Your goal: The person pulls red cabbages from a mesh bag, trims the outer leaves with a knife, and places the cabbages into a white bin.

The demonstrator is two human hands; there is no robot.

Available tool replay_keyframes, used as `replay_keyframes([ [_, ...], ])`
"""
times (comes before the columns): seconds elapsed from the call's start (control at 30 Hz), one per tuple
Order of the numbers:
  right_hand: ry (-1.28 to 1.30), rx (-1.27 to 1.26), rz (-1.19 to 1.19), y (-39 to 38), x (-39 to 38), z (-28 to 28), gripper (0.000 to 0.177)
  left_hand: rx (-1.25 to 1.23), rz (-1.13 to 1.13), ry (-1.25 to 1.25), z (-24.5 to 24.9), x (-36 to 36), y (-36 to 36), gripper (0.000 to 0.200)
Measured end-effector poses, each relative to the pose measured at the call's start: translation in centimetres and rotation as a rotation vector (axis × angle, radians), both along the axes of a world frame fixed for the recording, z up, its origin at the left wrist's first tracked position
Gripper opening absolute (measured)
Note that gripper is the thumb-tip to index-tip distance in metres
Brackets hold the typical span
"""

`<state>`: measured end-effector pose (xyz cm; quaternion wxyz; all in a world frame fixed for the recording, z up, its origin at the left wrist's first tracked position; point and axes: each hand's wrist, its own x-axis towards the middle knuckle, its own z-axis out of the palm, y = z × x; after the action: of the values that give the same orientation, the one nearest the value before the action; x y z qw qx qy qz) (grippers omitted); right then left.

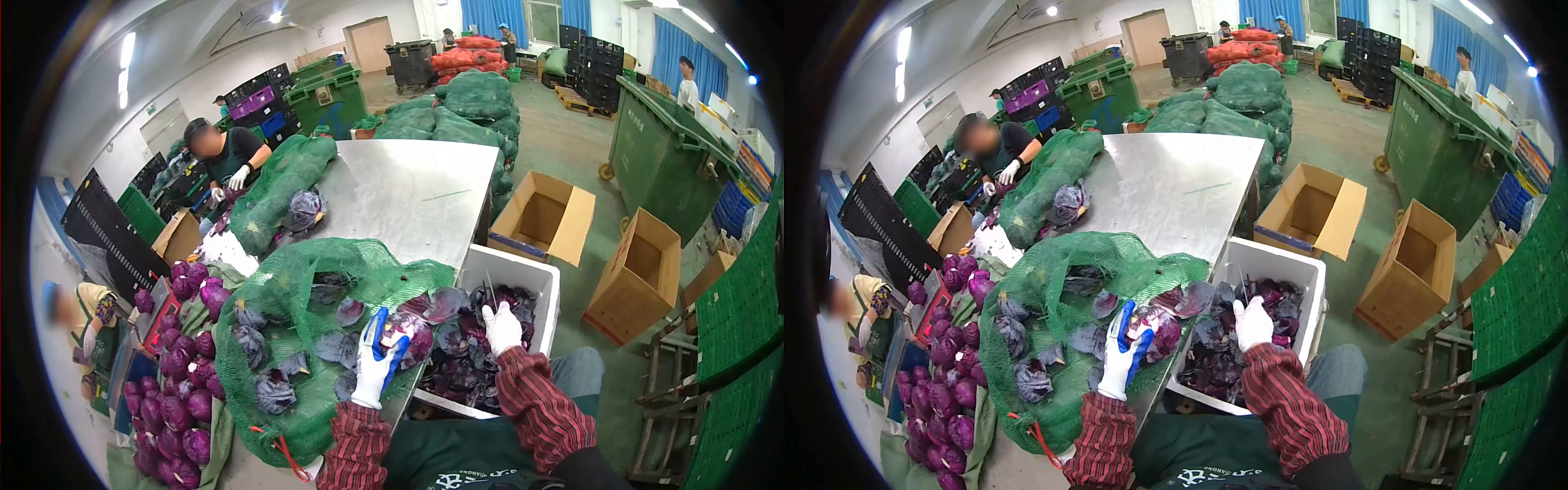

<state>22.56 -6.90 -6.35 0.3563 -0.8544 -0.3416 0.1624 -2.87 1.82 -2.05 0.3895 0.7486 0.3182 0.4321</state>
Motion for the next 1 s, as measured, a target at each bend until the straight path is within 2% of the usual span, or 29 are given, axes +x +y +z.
replay_keyframes([
  [0.03, -0.028, 0.091, 0.004, -1.0, -1.2, 3.2, 0.043, -0.004, 0.000, -0.004, 0.4, 0.4, -0.2, 0.064],
  [0.07, 0.006, 0.298, 0.109, -1.5, -2.5, 4.5, 0.049, 0.041, 0.026, 0.054, 0.6, 0.7, -0.4, 0.065],
  [0.1, -0.127, 0.414, 0.243, -0.9, -2.9, 0.7, 0.055, 0.085, 0.048, 0.115, 0.7, 1.0, -0.5, 0.067],
  [0.13, 0.270, 0.166, 0.330, -1.8, -4.8, 4.1, 0.059, 0.125, 0.088, 0.183, 0.3, 1.3, -0.3, 0.064],
  [0.17, -0.022, 0.361, 0.433, -1.8, -6.3, 3.1, 0.058, 0.127, 0.079, 0.184, 0.0, 1.5, -0.4, 0.064],
  [0.23, -0.008, 0.172, 0.501, -2.3, -8.4, 6.1, 0.058, 0.060, 0.127, 0.045, 0.0, 2.0, -0.8, 0.060],
  [0.3, -0.164, 0.281, 0.536, -1.3, -9.4, 5.1, 0.061, 0.110, 0.115, -0.019, -0.2, 2.3, -1.1, 0.055],
  [0.33, -0.211, 0.249, 0.566, -1.1, -9.6, 4.8, 0.063, 0.123, 0.114, 0.000, -0.5, 2.2, -1.1, 0.054],
  [0.37, -0.206, 0.251, 0.568, -0.9, -9.7, 4.6, 0.063, 0.134, 0.113, 0.017, -0.8, 2.1, -1.1, 0.054],
  [0.43, -0.280, 0.133, 0.544, -0.6, -9.6, 5.6, 0.052, 0.110, 0.116, 0.008, -0.2, 2.6, -1.5, 0.054],
  [0.5, -0.174, 0.105, 0.473, -0.7, -9.8, 6.3, 0.045, 0.024, 0.219, 0.053, -0.3, 3.0, -2.0, 0.053],
  [0.53, -0.179, 0.169, 0.441, -0.3, -9.7, 6.0, 0.042, 0.119, 0.241, 0.018, -1.3, 3.2, -1.8, 0.051],
  [0.57, -0.182, 0.234, 0.409, 0.2, -9.6, 5.6, 0.039, 0.219, 0.268, 0.116, -1.5, 3.2, -1.7, 0.049],
  [0.63, -0.178, 0.285, 0.389, 1.0, -9.6, 5.9, 0.036, 0.325, 0.266, 0.119, -1.5, 3.3, -1.8, 0.048],
  [0.7, -0.147, 0.218, 0.418, 1.6, -9.2, 6.5, 0.037, 0.071, 0.274, -0.035, -1.3, 3.9, -1.9, 0.047],
  [0.73, -0.201, 0.239, 0.427, 2.1, -8.9, 7.2, 0.040, 0.051, 0.273, 0.023, -0.6, 3.7, -1.9, 0.046],
  [0.77, -0.300, 0.165, 0.537, 2.1, -7.7, 8.0, 0.028, 0.053, 0.277, 0.021, -0.1, 3.5, -2.3, 0.046],
  [0.83, -0.312, 0.013, 0.543, 3.6, -3.4, 6.6, 0.032, 0.198, 0.222, 0.096, 0.3, 3.1, -3.2, 0.048],
  [0.9, -0.201, -0.101, 0.641, 4.2, -0.6, 4.7, 0.037, 0.230, 0.166, 0.079, -0.3, 2.1, -3.9, 0.054],
  [0.93, 0.141, -0.228, 0.521, 4.3, -0.4, 4.3, 0.040, 0.227, 0.158, 0.065, -0.1, 2.0, -4.0, 0.053],
  [1.0, 0.226, -0.180, 0.475, 4.3, -0.9, 2.6, 0.041, 0.133, 0.141, -0.007, -0.5, 1.2, -3.8, 0.052],
])
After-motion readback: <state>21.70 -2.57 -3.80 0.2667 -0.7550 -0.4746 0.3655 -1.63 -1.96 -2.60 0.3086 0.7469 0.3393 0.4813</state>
